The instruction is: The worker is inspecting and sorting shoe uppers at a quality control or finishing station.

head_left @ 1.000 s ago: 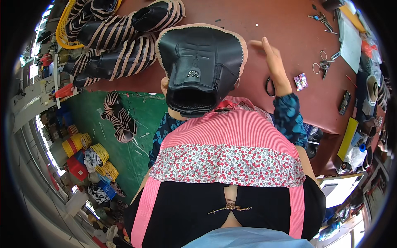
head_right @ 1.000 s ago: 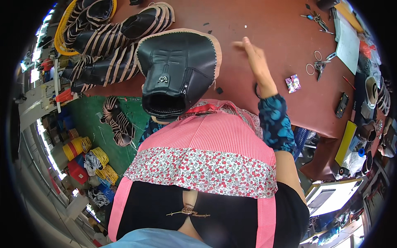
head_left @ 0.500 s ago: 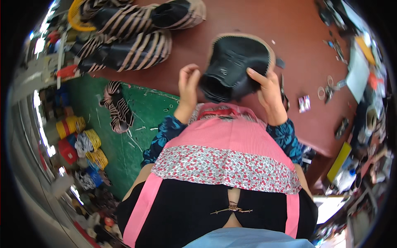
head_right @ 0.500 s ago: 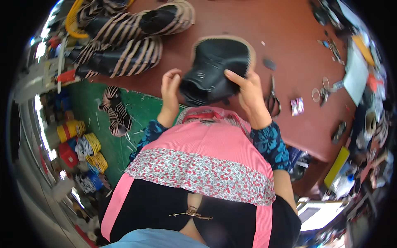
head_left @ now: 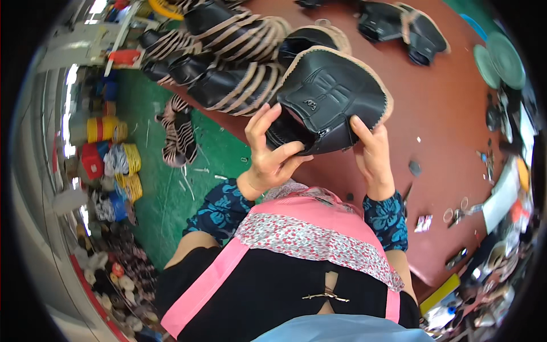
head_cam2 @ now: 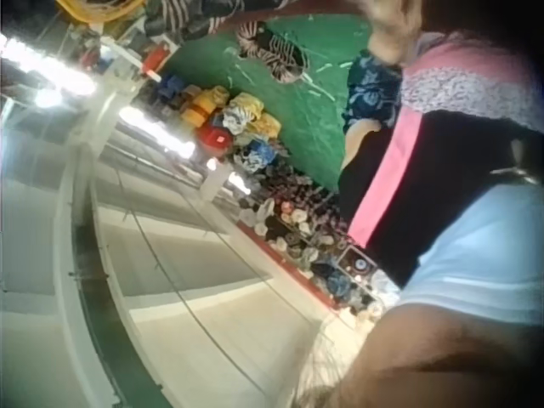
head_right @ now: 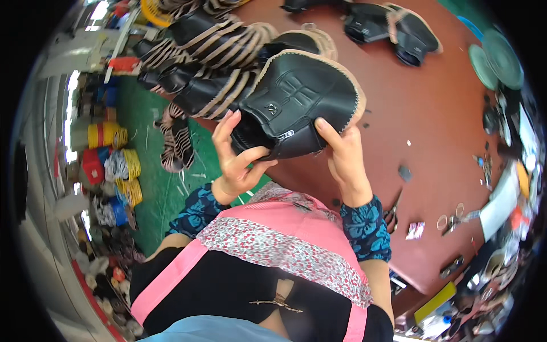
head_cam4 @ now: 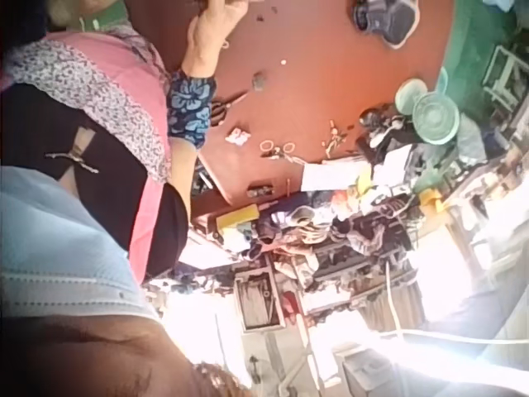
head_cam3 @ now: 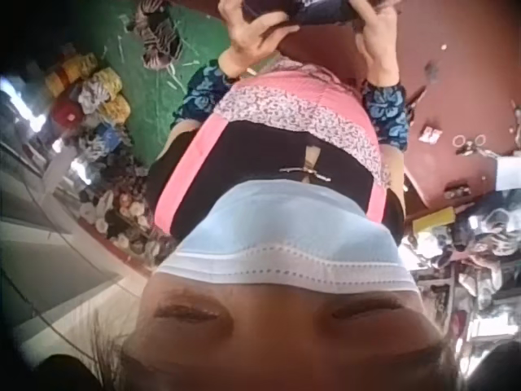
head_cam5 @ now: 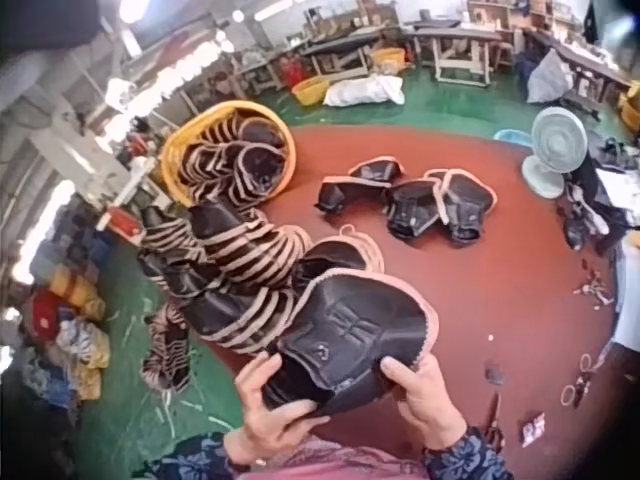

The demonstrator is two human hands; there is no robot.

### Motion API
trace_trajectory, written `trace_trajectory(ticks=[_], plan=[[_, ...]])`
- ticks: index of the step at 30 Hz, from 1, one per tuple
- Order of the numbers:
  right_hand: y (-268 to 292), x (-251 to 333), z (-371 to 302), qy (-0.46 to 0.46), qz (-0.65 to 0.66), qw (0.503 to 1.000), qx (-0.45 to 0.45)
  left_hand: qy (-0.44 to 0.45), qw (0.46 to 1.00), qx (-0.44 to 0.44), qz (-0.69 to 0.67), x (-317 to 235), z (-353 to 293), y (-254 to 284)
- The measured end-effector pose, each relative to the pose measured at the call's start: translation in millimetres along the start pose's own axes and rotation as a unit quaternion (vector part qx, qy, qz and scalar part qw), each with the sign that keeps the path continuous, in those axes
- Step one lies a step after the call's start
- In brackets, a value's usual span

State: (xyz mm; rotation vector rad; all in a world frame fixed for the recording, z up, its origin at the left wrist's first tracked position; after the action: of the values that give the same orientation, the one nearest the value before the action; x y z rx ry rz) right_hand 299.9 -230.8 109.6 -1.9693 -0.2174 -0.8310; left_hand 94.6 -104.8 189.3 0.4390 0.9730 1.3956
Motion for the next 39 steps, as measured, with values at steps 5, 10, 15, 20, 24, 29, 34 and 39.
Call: trace_trajectory(ticks=[5,10,15,20,24,29,34,39], plan=[[-18,9,48,0.013,-0.170,0.979,0.113,0.010,0.980,-0.053,0.192,86,69,110],[87,-15,155,0.066,-0.314,0.942,-0.098,0.307,0.939,0.140,0.065,222,40,176],[171,18,298,0.176,-0.503,0.791,-0.300,0.385,0.882,0.273,-0.005,294,45,140],[169,22,395,0.148,-0.648,0.621,-0.416,0.338,0.924,0.177,-0.030,295,41,137],[194,56,411,0.137,-0.664,0.594,-0.433,0.498,0.844,0.128,-0.151,282,27,174],[191,85,369,0.160,-0.625,0.614,-0.454,0.261,0.946,0.187,-0.051,302,36,115],[165,58,227,0.342,-0.557,0.677,-0.339,0.283,0.950,0.130,-0.015,310,15,124],[110,15,67,0.147,-0.321,0.863,-0.360,0.112,0.945,-0.067,0.299,241,22,65]])
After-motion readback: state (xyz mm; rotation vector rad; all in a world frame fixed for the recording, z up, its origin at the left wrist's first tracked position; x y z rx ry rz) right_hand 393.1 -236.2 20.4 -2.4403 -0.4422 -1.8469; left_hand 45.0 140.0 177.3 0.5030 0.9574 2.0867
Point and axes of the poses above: each hand's wrist, its own z-axis towards the middle knuckle, its own y-axis out of the back of the hand, x = y × z, the point moved 2 cm from there along z, towards the middle knuckle, and after that the axes turned 4 degrees about -y, right-handed, at the moved point
